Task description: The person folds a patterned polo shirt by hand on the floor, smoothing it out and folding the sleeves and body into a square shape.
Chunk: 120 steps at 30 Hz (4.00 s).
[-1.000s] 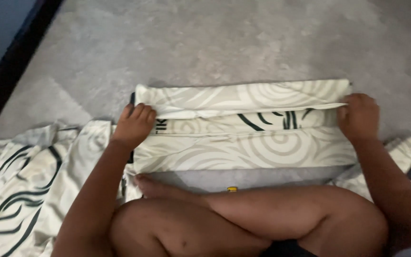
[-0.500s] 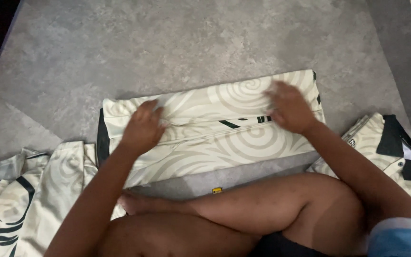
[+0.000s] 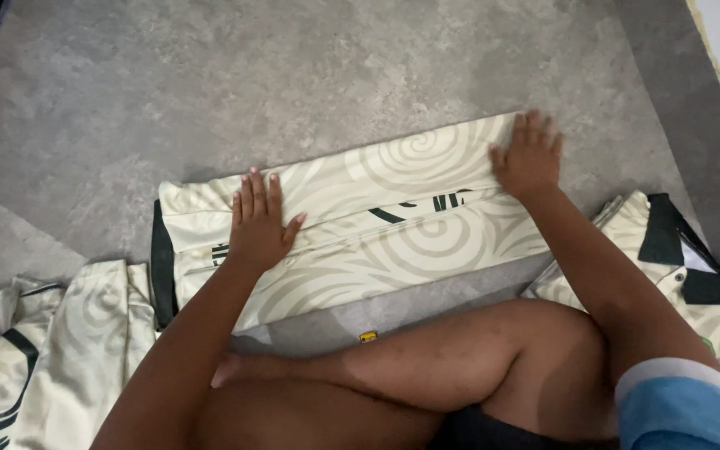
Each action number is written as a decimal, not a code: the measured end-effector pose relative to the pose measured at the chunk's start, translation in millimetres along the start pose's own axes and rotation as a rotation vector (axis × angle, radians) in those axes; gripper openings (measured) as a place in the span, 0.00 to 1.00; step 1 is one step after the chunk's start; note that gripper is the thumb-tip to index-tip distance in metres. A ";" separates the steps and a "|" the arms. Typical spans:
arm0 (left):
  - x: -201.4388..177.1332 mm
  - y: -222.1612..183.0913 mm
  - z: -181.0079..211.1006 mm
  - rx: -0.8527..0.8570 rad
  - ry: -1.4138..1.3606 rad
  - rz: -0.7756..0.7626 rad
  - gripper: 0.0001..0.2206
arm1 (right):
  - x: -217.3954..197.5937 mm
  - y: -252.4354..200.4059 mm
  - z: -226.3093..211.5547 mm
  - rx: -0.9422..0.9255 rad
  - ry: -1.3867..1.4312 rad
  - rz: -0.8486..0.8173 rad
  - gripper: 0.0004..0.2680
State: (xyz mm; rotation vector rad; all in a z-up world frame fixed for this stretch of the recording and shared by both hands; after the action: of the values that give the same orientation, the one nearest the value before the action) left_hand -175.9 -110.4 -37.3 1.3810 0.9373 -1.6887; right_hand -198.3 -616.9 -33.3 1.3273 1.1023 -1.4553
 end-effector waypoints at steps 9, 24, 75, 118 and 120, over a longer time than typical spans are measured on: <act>-0.3 0.8 3.2 0.021 0.047 0.071 0.42 | 47.1 46.7 93.1 0.200 0.158 0.343 0.08; 12.3 1.3 16.1 -0.030 -0.049 -0.064 0.43 | -6.8 -36.0 -95.2 -0.565 0.115 0.094 0.30; -7.9 -121.9 -163.9 -0.231 -0.126 -0.096 0.45 | -5.5 -60.5 -51.0 -0.331 0.106 0.016 0.29; 66.4 250.4 391.1 0.478 0.135 -0.340 0.31 | -39.2 -135.2 38.5 0.237 0.482 -0.346 0.17; 95.6 271.7 398.8 0.609 0.473 -0.299 0.36 | -27.7 -137.6 41.0 0.277 0.576 -0.350 0.13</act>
State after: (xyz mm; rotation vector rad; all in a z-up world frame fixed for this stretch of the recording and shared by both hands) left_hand -122.1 -596.2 -93.1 2.2037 0.9548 -2.0149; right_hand -339.4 -622.3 4.4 1.8968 1.6074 -1.5575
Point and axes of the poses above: each hand's wrist, its own y-axis towards the middle knuckle, its own x-axis out of the palm, z = x × y, the point moved 7 cm from there along y, towards the middle knuckle, and after that the axes turned 4 degrees about -z, right-handed, at the moved point
